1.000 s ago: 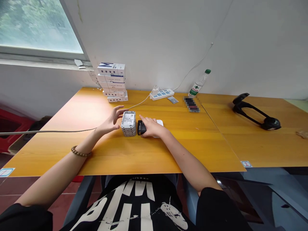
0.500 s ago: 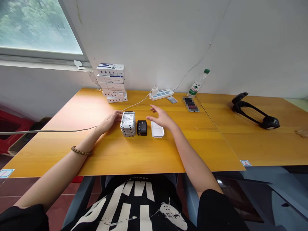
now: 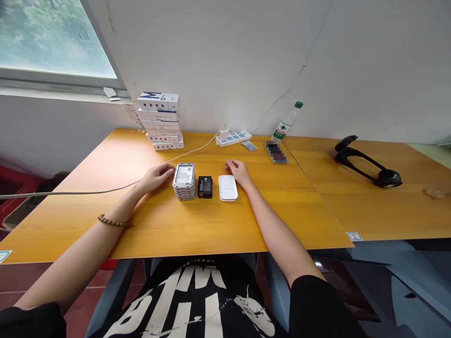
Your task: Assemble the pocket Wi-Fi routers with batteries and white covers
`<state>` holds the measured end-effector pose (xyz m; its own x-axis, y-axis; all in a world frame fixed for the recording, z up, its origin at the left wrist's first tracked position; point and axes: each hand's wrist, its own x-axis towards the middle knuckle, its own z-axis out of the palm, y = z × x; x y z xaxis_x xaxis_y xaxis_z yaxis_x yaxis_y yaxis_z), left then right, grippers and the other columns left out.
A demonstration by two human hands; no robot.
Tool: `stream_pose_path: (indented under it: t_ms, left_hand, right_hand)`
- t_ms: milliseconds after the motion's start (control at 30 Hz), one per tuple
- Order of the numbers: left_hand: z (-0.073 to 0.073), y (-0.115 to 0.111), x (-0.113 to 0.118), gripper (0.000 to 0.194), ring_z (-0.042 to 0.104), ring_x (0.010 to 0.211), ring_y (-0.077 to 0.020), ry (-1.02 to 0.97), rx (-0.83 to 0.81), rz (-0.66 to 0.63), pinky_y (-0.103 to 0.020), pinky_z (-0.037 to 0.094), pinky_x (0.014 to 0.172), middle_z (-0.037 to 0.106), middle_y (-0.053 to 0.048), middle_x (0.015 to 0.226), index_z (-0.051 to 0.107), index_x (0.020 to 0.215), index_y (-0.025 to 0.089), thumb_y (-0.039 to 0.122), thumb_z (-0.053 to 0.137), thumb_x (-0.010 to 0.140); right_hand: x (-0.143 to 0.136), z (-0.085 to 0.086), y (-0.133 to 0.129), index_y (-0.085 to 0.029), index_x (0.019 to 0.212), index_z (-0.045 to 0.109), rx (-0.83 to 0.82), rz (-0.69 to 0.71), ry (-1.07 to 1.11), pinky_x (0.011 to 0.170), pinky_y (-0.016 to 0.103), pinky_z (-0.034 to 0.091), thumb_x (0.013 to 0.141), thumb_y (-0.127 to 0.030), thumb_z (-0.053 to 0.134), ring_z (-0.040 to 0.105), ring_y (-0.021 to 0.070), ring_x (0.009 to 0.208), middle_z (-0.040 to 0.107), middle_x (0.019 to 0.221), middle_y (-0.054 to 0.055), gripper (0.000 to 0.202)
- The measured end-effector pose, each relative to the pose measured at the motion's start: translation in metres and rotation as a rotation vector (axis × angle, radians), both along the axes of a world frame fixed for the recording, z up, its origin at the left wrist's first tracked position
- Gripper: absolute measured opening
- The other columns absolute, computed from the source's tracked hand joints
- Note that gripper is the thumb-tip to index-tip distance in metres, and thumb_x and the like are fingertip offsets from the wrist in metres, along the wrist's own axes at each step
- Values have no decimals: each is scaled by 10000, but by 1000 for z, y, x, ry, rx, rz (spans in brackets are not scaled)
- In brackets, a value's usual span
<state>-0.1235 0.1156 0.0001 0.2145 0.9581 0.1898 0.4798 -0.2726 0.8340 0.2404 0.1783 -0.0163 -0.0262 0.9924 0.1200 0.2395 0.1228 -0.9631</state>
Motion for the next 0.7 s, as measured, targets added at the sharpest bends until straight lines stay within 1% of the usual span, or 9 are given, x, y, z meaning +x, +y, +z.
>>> stream_pose_path:
  t_ms: [133,233,300,367,500,700]
  left_hand:
    - [-1,1,-2,432,719,990,-294,24,17,-5,-446,549,966,784,-99,1016,690,1014,204,613,570,943]
    - [-2,2,-3,426,724,994,-297,36,25,-9,-448,552,961,785,-103,1018,687,1026,203,601,552,957]
    - [-3,2,-4,423,726,994,-293,44,29,-12,-441,555,956,786,-99,1017,686,1029,205,598,546,960]
    - [-4,3,-4,418,725,991,-288,53,34,-12,-432,557,951,786,-93,1015,687,1026,207,596,551,958]
    - [-5,4,-4,400,725,984,-282,71,40,-13,-423,564,937,789,-90,1018,688,1023,209,580,555,956]
    - [-6,4,-5,382,728,980,-276,82,45,-17,-417,566,934,790,-85,1015,687,1023,210,560,545,962]
  right_hand:
    - [7,-2,5,-208,811,680,54,-85,20,704,329,541,857,-752,620,654,186,687,698,731,49,549]
    - [13,-4,9,-226,718,614,102,-163,5,657,319,499,885,-732,595,582,175,627,609,635,13,533]
    - [16,-4,12,-238,647,561,118,-186,-21,620,314,462,891,-722,595,534,172,593,538,572,-8,543]
    - [17,-5,14,-244,606,535,123,-180,-52,609,313,441,883,-715,615,524,177,591,510,547,-14,552]
    - [17,-5,14,-234,604,569,121,-141,-94,624,318,447,874,-689,660,547,180,596,552,564,-3,538]
    - [17,-7,16,-223,642,618,110,-116,-113,621,318,458,893,-660,655,541,175,584,593,581,7,506]
